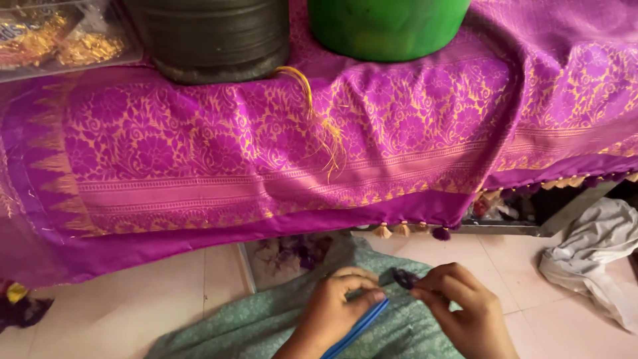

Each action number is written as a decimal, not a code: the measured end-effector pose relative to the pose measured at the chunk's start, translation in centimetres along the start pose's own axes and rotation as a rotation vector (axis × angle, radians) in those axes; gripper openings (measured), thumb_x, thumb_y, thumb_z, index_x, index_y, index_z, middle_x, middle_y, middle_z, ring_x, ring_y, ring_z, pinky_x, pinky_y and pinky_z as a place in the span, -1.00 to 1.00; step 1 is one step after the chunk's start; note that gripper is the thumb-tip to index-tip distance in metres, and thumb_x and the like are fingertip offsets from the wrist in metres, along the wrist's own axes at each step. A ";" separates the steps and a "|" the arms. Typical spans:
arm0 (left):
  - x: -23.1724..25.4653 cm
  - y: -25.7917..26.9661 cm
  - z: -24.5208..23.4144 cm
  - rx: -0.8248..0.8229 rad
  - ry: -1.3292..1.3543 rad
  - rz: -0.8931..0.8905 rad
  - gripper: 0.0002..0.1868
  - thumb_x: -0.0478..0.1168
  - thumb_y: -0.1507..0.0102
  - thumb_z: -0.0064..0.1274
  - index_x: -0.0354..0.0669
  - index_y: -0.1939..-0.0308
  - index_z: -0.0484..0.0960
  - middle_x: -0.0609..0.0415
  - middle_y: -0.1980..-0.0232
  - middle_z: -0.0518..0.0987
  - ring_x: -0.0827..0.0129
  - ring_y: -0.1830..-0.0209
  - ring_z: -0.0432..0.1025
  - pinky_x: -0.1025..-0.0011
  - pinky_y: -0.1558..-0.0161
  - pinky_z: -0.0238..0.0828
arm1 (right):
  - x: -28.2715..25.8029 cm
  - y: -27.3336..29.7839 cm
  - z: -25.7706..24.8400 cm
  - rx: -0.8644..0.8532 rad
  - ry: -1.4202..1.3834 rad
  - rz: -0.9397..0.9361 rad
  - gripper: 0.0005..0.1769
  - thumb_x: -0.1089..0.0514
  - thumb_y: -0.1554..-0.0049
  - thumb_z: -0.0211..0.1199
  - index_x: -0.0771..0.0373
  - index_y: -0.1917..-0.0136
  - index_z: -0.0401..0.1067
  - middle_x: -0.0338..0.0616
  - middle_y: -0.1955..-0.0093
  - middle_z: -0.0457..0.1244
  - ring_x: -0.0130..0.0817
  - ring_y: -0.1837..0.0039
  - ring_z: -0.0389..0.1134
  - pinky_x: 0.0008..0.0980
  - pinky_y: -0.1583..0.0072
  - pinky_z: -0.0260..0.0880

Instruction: The person sits on the floor with a purple brocade fabric across their lap and attaches tassels and pompom trims along its lower edge, tying each tassel to the fabric edge by hand. They occasionally use a blue comb to smooth the tassel fringe and handle scissors lying nearby.

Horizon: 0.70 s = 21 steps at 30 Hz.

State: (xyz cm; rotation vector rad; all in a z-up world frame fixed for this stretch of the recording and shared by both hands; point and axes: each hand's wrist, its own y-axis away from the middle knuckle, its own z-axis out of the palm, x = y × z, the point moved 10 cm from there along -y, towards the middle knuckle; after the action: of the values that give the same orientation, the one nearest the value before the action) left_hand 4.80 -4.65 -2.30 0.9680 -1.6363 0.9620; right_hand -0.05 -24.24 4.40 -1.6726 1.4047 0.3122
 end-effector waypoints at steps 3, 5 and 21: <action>5.8 1.7 -0.1 -0.037 0.006 0.283 -0.42 -0.15 -0.11 0.36 -0.24 -0.17 0.56 0.01 -0.21 0.58 0.27 -0.28 0.42 0.26 -0.28 0.30 | -0.6 0.7 2.2 -0.121 -0.065 -0.032 -0.86 0.27 0.05 0.49 0.24 0.17 0.60 -0.25 0.20 0.42 -0.47 0.17 0.42 -0.53 0.18 0.45; 6.7 2.2 0.6 -0.074 0.031 0.322 -0.16 -0.11 -0.04 0.40 -0.27 -0.34 0.40 0.00 -0.30 0.48 0.21 -0.36 0.33 0.21 -0.34 0.21 | -0.4 1.2 3.4 -0.205 -0.123 -0.029 -0.85 0.28 0.03 0.50 0.24 0.13 0.63 -0.27 0.23 0.46 -0.46 0.17 0.44 -0.52 0.17 0.47; -12.2 4.0 -3.7 0.018 -0.735 0.105 -0.79 -0.10 -0.19 0.23 -0.10 0.22 0.60 -0.01 0.08 0.60 0.03 -0.05 0.41 -0.04 -0.14 0.24 | 22.7 11.7 -1.2 0.218 -0.612 0.690 -0.76 0.28 -0.22 0.14 0.24 -0.18 0.33 -0.17 -0.10 0.32 -0.32 -0.01 0.39 -0.25 0.02 0.40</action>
State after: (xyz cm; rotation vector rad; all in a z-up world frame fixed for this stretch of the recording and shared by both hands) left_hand 4.97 2.07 -13.86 1.3577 -2.3002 0.7212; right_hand -3.46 -39.43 -15.85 -0.7627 1.4175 0.9329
